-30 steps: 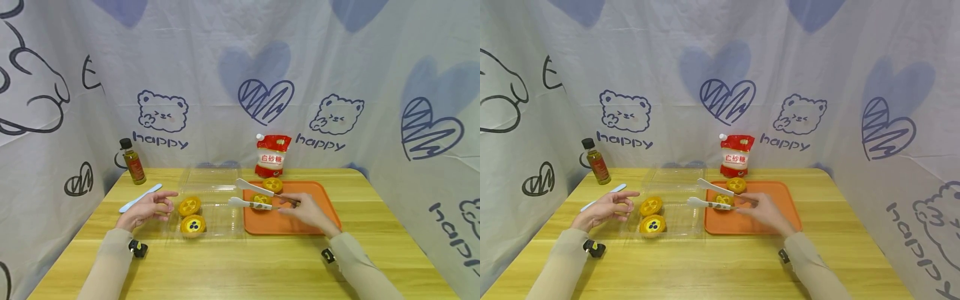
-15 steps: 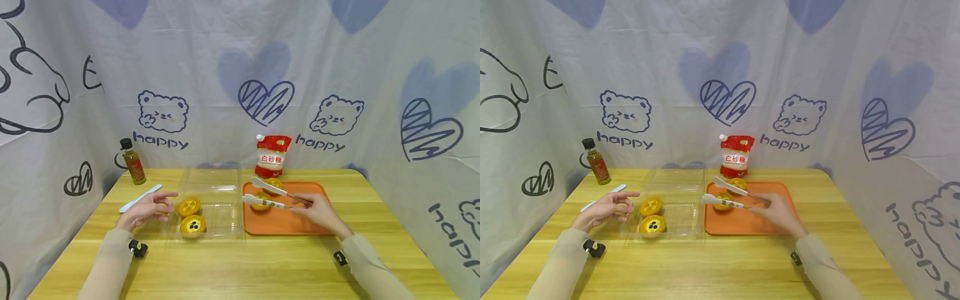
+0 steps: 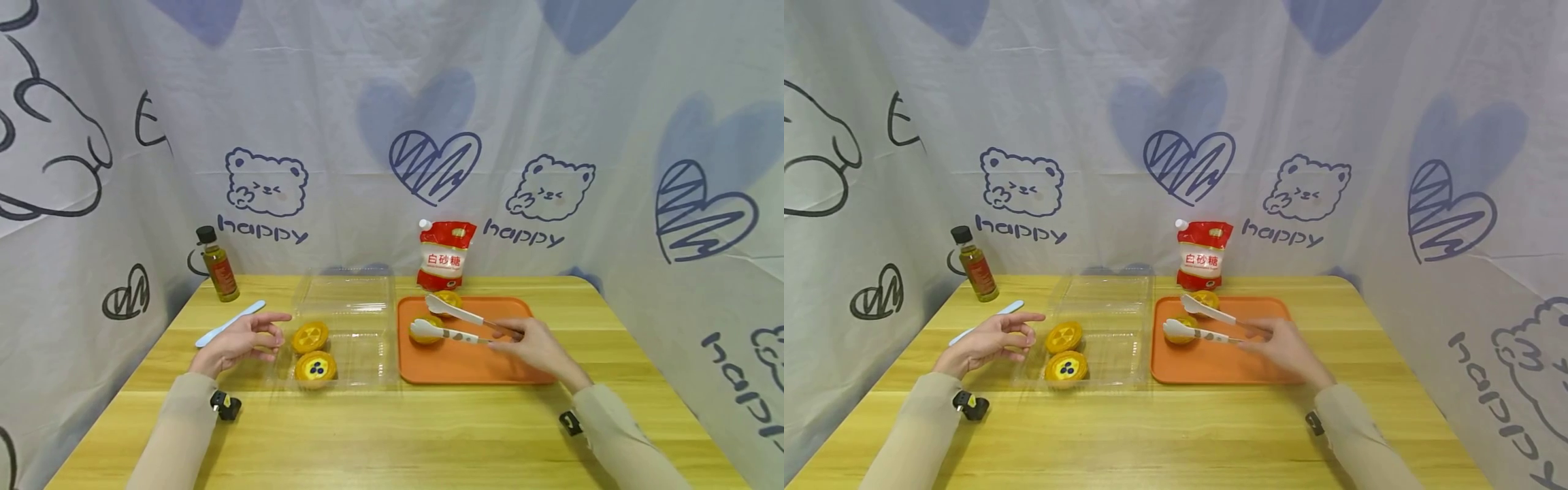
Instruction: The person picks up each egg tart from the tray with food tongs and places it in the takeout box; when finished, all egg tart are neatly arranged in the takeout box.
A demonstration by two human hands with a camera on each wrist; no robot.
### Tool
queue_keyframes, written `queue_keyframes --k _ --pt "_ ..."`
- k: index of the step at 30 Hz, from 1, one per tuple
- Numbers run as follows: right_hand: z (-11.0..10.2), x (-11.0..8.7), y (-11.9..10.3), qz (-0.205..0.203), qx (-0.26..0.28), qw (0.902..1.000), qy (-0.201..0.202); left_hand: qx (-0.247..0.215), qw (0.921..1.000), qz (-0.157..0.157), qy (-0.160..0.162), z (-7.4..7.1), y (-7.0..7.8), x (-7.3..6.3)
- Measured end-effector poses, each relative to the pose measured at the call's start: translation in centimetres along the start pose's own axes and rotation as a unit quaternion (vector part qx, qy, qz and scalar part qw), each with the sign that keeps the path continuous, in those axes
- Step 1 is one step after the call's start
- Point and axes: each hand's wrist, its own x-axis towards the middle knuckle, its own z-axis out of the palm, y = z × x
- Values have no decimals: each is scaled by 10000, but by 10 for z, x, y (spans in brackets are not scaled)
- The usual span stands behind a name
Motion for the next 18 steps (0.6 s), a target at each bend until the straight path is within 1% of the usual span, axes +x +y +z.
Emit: queue_keyframes --k 7,14,18 --pt "-4 -1 3 100 -100 9997 -198 -6 10000 -46 22 0 0 1" --pt "-5 1 7 117 37 9987 -495 0 10000 -26 23 0 0 1" --pt "-2 3 9 135 44 9986 -502 -15 10000 -19 32 0 -1 1"
